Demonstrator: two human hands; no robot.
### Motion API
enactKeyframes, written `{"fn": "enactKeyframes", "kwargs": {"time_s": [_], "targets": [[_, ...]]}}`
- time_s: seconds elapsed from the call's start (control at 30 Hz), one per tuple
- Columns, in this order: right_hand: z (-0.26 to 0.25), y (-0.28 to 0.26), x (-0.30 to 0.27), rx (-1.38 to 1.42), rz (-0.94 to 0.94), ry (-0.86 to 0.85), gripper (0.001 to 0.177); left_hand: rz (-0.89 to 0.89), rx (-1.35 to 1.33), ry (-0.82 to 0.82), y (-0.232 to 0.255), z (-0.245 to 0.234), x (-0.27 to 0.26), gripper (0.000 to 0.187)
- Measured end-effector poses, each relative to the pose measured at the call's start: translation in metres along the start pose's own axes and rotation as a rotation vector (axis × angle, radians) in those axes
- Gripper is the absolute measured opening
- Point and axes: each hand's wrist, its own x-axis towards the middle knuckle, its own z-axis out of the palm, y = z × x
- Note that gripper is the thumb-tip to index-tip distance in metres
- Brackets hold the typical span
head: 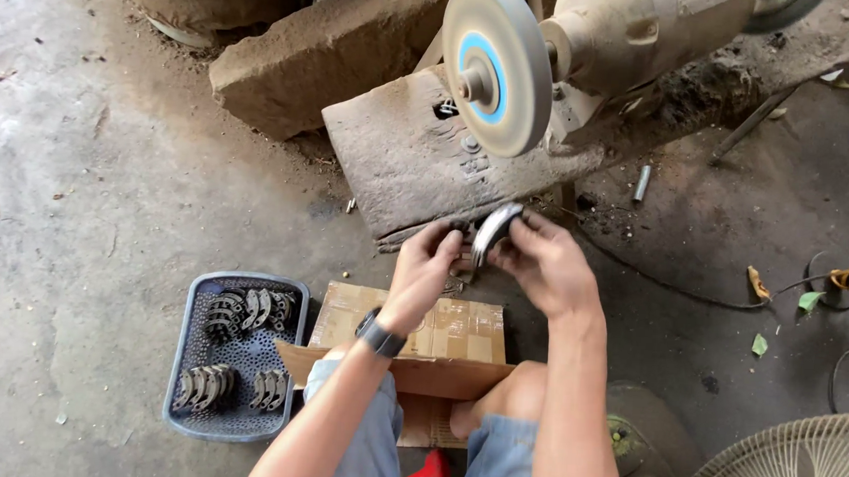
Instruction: The person sits on a low stool and grinds small metal parts against a rotating grinding wheel, generating sparks. They repeatedly pick up parts from a plastic basket, grind them, and place them back into the basket.
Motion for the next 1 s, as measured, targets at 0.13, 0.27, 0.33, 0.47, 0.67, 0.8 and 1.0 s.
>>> {"fn": "enactKeyframes", "kwargs": {"time_s": [0.13,0.27,0.33,0.47,0.67,0.8,1.0], "targets": [[0.014,0.018,-0.053,0.142,-0.070,-0.424,0.020,0.007,-0.465,-0.117,0.002,-0.006,-0.047,0.035],[0.022,0.041,-0.074,0.436,-0.045,-0.431,0.026,-0.011,-0.579,-0.185,-0.028,-0.014,-0.074,0.037],[0.032,0.042,-0.084,0.559,-0.065,-0.456,0.026,0.006,-0.645,-0.214,-0.028,-0.016,-0.083,0.037],[0.045,0.044,-0.103,0.638,-0.038,-0.660,0.025,-0.015,-0.718,-0.272,-0.012,-0.022,-0.095,0.042],[0.042,0.042,-0.117,0.436,0.052,-0.559,0.031,-0.059,-0.599,-0.375,-0.006,-0.029,-0.098,0.051],[0.056,0.033,-0.128,0.267,0.099,-0.618,0.041,-0.170,-0.525,-0.397,0.010,-0.031,-0.101,0.060],[0.029,0.053,-0.114,-0.108,0.074,-0.603,0.030,-0.210,-0.410,-0.375,0.014,-0.035,-0.092,0.065]]}}
